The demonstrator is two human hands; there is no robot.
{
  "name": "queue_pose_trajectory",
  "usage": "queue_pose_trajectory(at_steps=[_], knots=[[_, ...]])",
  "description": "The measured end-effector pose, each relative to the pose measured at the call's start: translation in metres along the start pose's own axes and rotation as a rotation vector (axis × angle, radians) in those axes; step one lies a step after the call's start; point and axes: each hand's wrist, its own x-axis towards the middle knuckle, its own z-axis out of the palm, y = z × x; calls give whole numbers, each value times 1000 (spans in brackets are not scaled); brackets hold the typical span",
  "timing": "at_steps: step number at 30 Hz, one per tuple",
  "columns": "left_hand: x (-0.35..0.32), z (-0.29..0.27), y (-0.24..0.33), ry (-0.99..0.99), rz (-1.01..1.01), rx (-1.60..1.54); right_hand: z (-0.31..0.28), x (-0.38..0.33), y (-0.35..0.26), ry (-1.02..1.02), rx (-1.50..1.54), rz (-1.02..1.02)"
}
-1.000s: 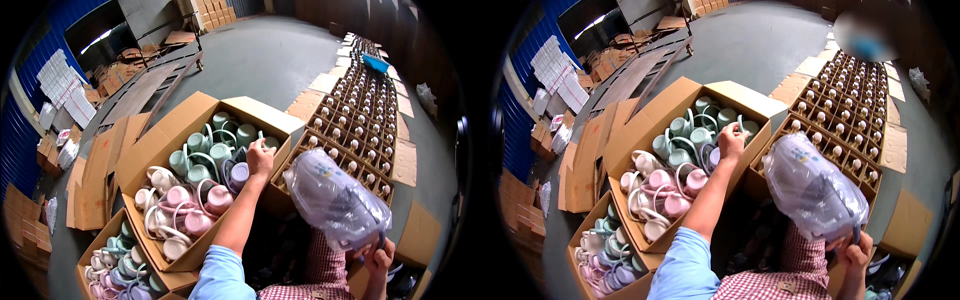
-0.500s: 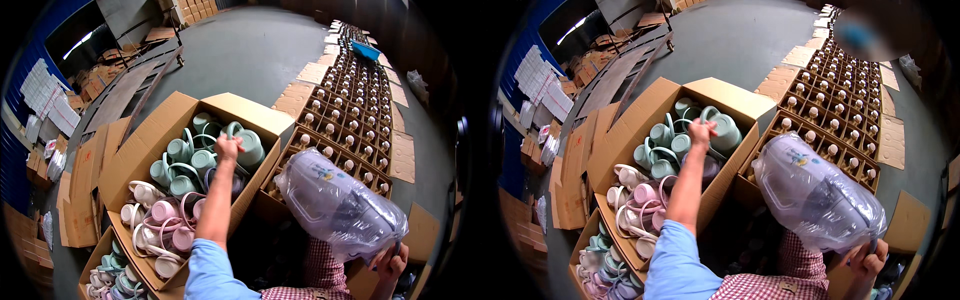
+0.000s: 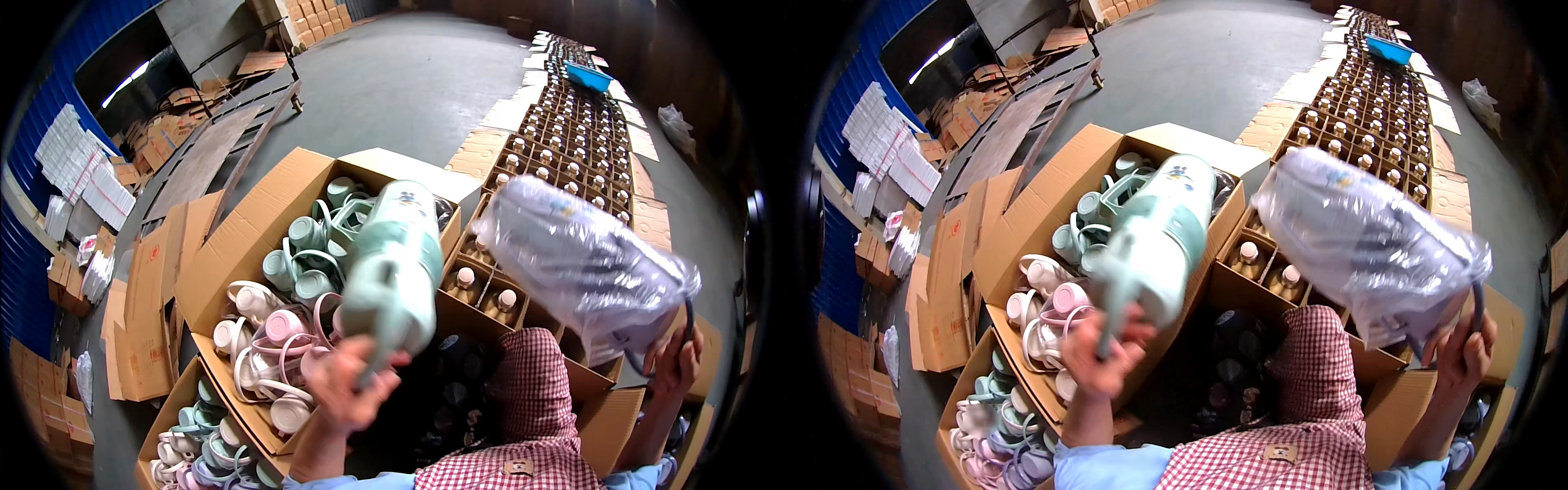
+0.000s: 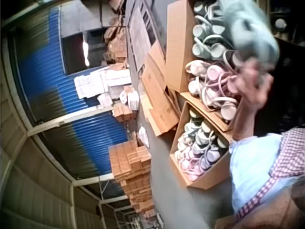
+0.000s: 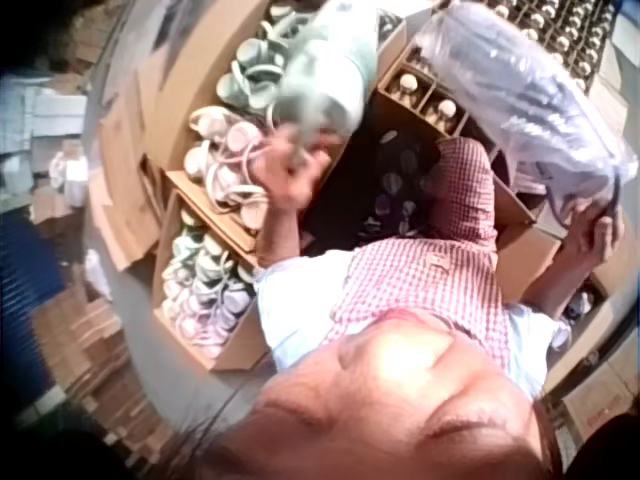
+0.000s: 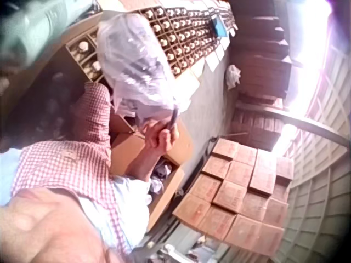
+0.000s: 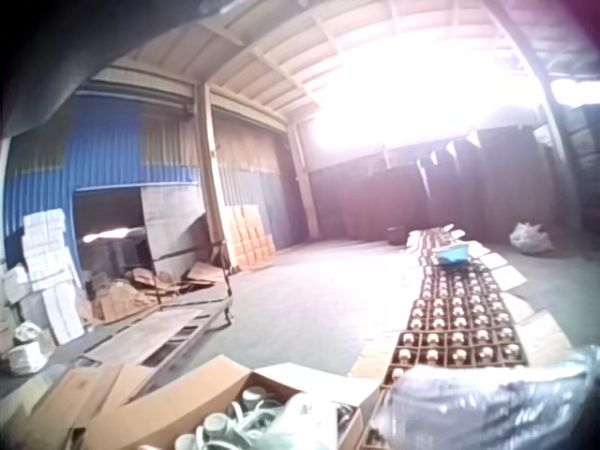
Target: The person assembles thermoses by placing metal liners and plastic components together, then places each assembled thermos into a plastic bag.
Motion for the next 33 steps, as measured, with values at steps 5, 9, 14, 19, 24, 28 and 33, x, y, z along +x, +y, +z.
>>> queue_pose_trajectory(at_steps=[5, 9, 14, 19, 24, 28, 33], knots=[[-58, 37, 6, -404, 418, -58, 9, 35, -16, -175, -93, -117], [-83, 71, 8, -634, 352, -367, -1, 52, -20, -141, -157, -176], [-85, 81, -6, -1046, -85, -683, 10, 69, -9, -161, -114, -203], [11, 41, -45, -647, -11, -346, 3, 86, -1, -257, 16, -158], [117, 72, -220, -189, 101, 671, 63, 110, 20, -418, 90, -111], [140, 133, -300, -289, 35, 1068, 69, 128, 25, -461, 59, -78], [150, 107, -364, -189, -528, 961, 86, 148, 28, -436, 56, 27]])
